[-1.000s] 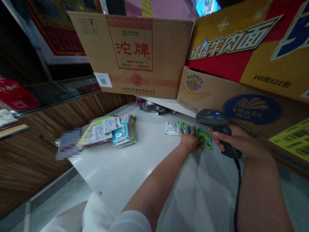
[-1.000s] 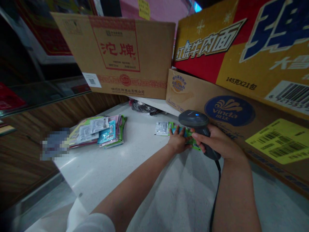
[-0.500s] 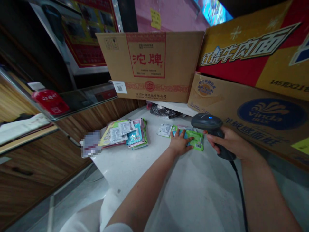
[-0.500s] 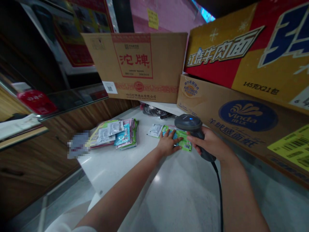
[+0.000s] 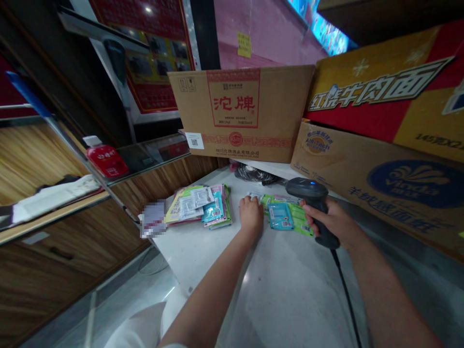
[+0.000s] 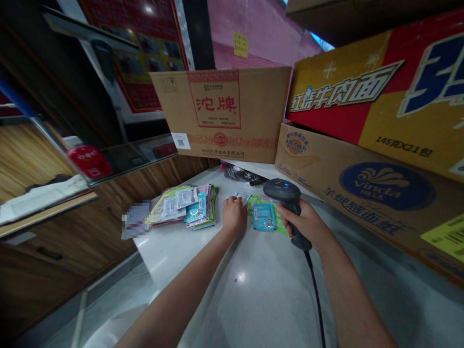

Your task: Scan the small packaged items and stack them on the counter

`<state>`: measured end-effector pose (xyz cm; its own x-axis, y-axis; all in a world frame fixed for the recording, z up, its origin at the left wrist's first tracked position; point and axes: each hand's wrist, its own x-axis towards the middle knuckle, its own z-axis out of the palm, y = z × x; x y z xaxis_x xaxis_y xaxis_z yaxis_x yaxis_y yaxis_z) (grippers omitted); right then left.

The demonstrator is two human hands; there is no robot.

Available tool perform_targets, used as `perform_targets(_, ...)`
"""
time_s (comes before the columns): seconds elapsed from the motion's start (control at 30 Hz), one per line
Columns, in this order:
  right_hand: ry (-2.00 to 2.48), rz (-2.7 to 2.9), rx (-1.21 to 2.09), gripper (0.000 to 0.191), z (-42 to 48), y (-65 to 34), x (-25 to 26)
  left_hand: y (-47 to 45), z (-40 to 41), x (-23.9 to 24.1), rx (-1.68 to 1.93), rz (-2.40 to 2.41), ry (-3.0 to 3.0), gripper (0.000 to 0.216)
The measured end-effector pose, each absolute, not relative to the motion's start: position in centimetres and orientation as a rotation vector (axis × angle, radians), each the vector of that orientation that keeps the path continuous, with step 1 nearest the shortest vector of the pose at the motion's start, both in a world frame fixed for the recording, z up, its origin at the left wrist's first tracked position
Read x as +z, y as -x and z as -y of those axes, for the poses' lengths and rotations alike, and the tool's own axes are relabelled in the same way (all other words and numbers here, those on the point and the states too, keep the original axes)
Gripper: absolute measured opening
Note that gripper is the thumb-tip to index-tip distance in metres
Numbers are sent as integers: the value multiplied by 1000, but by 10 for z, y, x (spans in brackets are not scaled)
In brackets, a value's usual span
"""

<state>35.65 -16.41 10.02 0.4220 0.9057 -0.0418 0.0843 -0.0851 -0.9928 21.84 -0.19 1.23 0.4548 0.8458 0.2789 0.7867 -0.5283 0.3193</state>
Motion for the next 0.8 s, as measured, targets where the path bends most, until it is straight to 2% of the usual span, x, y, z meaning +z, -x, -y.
perform_targets(0.1, 1497, 950, 889, 45, 154, -352, 87, -214, -7, 14, 513, -1706, -2436, 37)
perform_targets(0.3, 1528, 953, 873, 43, 152, -356, 81, -222, -16, 17, 438, -1885, -2263, 54)
perform_targets(0.63, 1500, 974, 869, 44, 158, -344, 93, -221, -34, 38, 224, -1823, -2137, 74)
perform_targets(0.7, 1491, 970, 855, 45, 158, -341, 93, -220, -33, 38, 290, -1811, -2145, 73)
perform_targets(0.8, 1496, 960, 840, 47, 159, -337, 96, -214, -30, 35, 453, -1687, -2157, 51)
